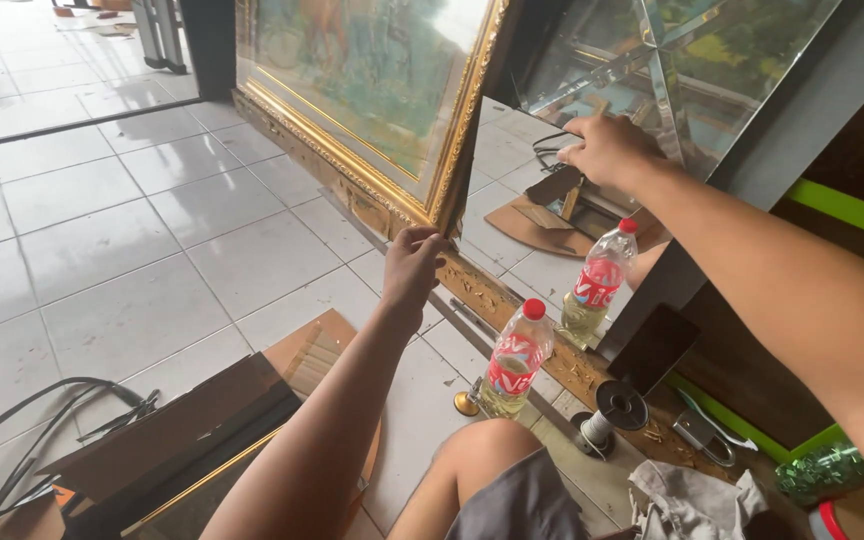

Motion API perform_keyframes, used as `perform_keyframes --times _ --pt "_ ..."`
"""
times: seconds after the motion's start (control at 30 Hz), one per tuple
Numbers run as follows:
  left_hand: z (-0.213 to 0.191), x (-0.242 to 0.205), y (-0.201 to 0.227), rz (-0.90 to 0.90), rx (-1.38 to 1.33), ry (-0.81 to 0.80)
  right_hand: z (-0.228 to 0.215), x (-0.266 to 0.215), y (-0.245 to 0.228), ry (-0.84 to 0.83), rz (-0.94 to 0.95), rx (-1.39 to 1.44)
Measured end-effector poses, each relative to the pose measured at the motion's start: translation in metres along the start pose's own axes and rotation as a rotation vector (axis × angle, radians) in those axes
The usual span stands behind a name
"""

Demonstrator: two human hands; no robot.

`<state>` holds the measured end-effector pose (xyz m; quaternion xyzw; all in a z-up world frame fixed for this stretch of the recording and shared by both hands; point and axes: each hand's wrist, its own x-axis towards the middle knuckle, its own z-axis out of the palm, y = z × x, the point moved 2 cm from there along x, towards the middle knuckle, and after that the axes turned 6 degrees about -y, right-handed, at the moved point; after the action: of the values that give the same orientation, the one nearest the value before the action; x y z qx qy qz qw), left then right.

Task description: Disassembling a cardboard protective frame to extract a mirror and a small framed artwork.

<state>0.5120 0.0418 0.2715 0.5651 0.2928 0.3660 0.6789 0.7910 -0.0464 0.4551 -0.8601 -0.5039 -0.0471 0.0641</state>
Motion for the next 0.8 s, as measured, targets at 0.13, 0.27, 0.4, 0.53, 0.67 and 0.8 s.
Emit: perform_keyframes --times 0.13,0.27,0.4,0.53,0.67,0.8 --pt "0.024 0.003 0.004 -0.022 0.022 -0.067 0.017 0.013 0.007 -0.002 0.013 -0.005" --pt "0.037 -0.011 0.02 -0.015 0.049 -0.138 0.038 0.043 0.026 -0.041 0.029 -0.042" --pt "0.04 -0.011 0.015 -0.011 0.07 -0.16 0.046 0.055 0.038 -0.048 0.027 -0.079" --pt "0.039 -0.009 0.002 -0.02 0.072 -0.163 0.048 0.056 0.05 0.052 -0.03 -0.171" --pt "0.036 -0.013 -0.006 -0.049 0.073 -0.173 0.053 0.058 0.062 0.06 -0.017 -0.25" --pt "0.021 -0.015 -0.013 -0.061 0.074 -0.177 0.057 0.072 0.071 0.156 -0.011 -0.214"
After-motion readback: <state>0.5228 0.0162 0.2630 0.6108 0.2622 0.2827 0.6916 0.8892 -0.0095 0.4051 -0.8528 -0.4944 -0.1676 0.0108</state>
